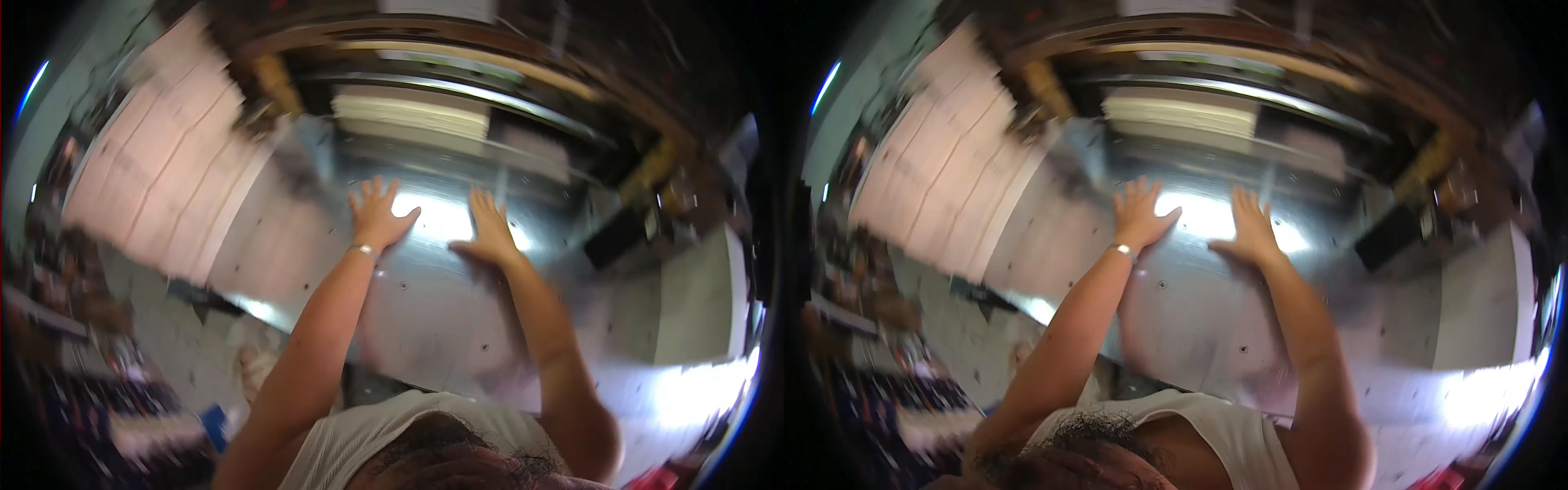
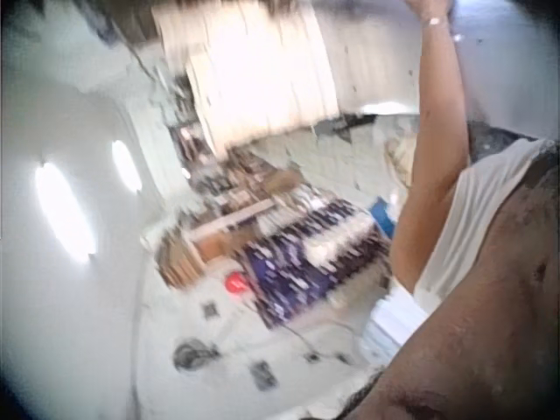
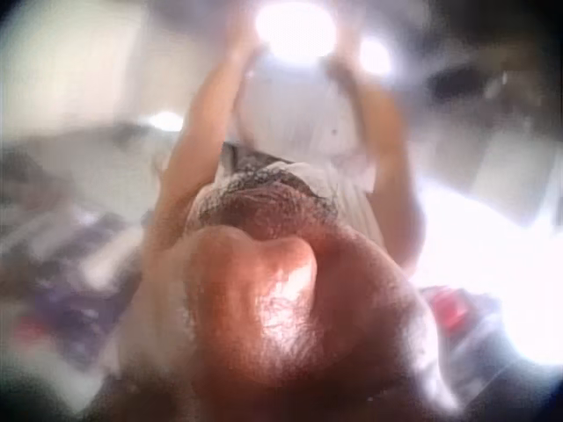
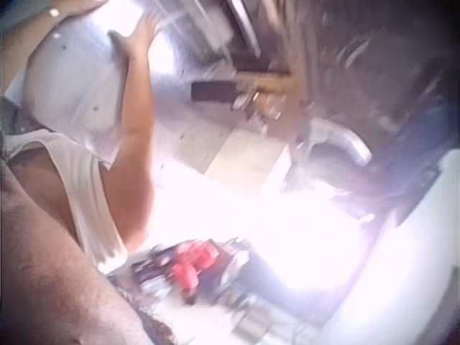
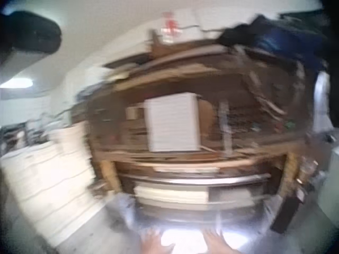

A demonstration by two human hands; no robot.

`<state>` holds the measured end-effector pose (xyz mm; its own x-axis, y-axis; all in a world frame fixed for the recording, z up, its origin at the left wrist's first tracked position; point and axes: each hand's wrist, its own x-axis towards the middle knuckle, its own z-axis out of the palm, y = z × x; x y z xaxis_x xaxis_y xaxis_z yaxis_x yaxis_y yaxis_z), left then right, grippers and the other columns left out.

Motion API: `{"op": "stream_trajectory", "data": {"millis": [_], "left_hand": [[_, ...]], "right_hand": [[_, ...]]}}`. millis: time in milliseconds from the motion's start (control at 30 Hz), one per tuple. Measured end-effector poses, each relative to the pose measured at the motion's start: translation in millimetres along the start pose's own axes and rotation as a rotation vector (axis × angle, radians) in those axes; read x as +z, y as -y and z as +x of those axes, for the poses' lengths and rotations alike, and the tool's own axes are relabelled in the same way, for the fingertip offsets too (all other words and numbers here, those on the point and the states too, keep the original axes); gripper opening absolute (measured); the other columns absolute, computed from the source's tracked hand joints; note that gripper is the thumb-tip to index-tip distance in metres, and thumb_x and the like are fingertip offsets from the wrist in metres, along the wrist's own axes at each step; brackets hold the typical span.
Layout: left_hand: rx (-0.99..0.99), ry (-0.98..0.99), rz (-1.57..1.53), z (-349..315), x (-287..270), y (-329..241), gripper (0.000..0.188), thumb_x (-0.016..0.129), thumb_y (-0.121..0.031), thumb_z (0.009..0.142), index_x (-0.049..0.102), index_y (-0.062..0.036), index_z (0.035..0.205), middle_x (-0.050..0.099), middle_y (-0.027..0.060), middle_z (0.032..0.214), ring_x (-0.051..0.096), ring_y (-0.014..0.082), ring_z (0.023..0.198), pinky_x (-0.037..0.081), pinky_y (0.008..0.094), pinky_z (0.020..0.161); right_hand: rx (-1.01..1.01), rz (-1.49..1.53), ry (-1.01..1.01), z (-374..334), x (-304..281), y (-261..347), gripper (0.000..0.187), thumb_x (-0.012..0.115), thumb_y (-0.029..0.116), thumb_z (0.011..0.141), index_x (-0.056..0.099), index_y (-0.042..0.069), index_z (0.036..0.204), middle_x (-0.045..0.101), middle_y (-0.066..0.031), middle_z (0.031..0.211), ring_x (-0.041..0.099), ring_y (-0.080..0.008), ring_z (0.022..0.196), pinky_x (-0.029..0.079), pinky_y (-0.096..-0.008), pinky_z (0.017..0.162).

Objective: The person uses an industrial paper cutter to trim and divide large stacks of paper into smaller blocks by hand, gathering trimmings into a bag and stacking the finished blocks.

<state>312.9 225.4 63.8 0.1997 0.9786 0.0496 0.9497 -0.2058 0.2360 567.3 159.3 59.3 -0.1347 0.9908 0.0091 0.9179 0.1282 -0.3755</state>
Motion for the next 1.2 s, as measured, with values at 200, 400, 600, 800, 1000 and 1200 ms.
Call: {"op": "stream_trajectory", "data": {"millis": [200, 400, 600, 800, 1000, 1200], "left_hand": [[0.047, -0.001, -0.034, -7.9, -6.0, 15.6, 0.1, 0.057, -0.077, 0.087, 0.033, -0.0194, 0.165, 0.021, 0.0202, 0.173, 0.014, 0.0406, 0.161, 0.007, 0.0621, 0.127], [0.238, 0.201, -0.073, -55.7, -25.7, 43.7, 0.099, 0.071, -0.066, 0.086, 0.038, -0.0118, 0.162, 0.027, 0.0236, 0.17, 0.025, 0.0396, 0.157, 0.024, 0.0525, 0.126], [0.193, -0.098, -0.547, -129.9, -104.7, 160.3, 0.076, 0.079, -0.046, 0.089, 0.056, -0.0066, 0.149, 0.056, 0.0188, 0.152, 0.051, 0.0335, 0.143, 0.041, 0.0427, 0.119], [-0.038, -1.404, -0.372, -184.0, -266.4, 288.6, 0.041, 0.08, -0.017, 0.093, 0.066, -0.0078, 0.13, 0.072, 0.0055, 0.113, 0.067, 0.0183, 0.097, 0.054, 0.034, 0.089], [-0.305, -1.343, -0.185, -227.0, -403.1, 358.6, 0.08, 0.087, -0.039, 0.084, 0.052, -0.0041, 0.148, 0.066, 0.0186, 0.133, 0.07, 0.0307, 0.114, 0.056, 0.0434, 0.097], [-0.389, -1.044, -0.133, -196.8, -427.4, 395.9, 0.11, 0.093, -0.048, 0.072, 0.041, -0.0056, 0.159, 0.052, 0.0277, 0.153, 0.051, 0.0407, 0.142, 0.045, 0.0503, 0.115]], "right_hand": [[0.027, -0.037, -0.113, -54.4, 10.5, 40.0, 0.103, 0.078, 0.057, 0.082, 0.039, 0.001, 0.159, 0.032, -0.0251, 0.168, 0.022, -0.0414, 0.159, 0.013, -0.0568, 0.129], [-0.002, -0.025, -0.18, -52.3, 17.9, 28.9, 0.093, 0.079, 0.051, 0.084, 0.046, 0.002, 0.156, 0.038, -0.0216, 0.166, 0.028, -0.0376, 0.157, 0.015, -0.0541, 0.129], [-0.016, -0.013, -0.232, -50.4, 24.1, 24.5, 0.088, 0.081, 0.047, 0.083, 0.05, 0.004, 0.154, 0.04, -0.0216, 0.164, 0.031, -0.0385, 0.156, 0.017, -0.0546, 0.128], [-0.002, -0.029, -0.231, -52.5, 22.4, 27.5, 0.086, 0.081, 0.047, 0.083, 0.051, 0.006, 0.153, 0.043, -0.0195, 0.163, 0.032, -0.0373, 0.155, 0.019, -0.0538, 0.128], [0.001, -0.034, -0.247, -53.3, 23.6, 28.7, 0.084, 0.081, 0.047, 0.083, 0.053, 0.007, 0.152, 0.045, -0.0189, 0.162, 0.034, -0.0362, 0.154, 0.02, -0.0529, 0.128], [0.017, -0.021, -0.273, -54.0, 22.4, 21.7, 0.084, 0.082, 0.046, 0.082, 0.054, 0.008, 0.151, 0.046, -0.0177, 0.161, 0.036, -0.0347, 0.153, 0.019, -0.0519, 0.129]]}}
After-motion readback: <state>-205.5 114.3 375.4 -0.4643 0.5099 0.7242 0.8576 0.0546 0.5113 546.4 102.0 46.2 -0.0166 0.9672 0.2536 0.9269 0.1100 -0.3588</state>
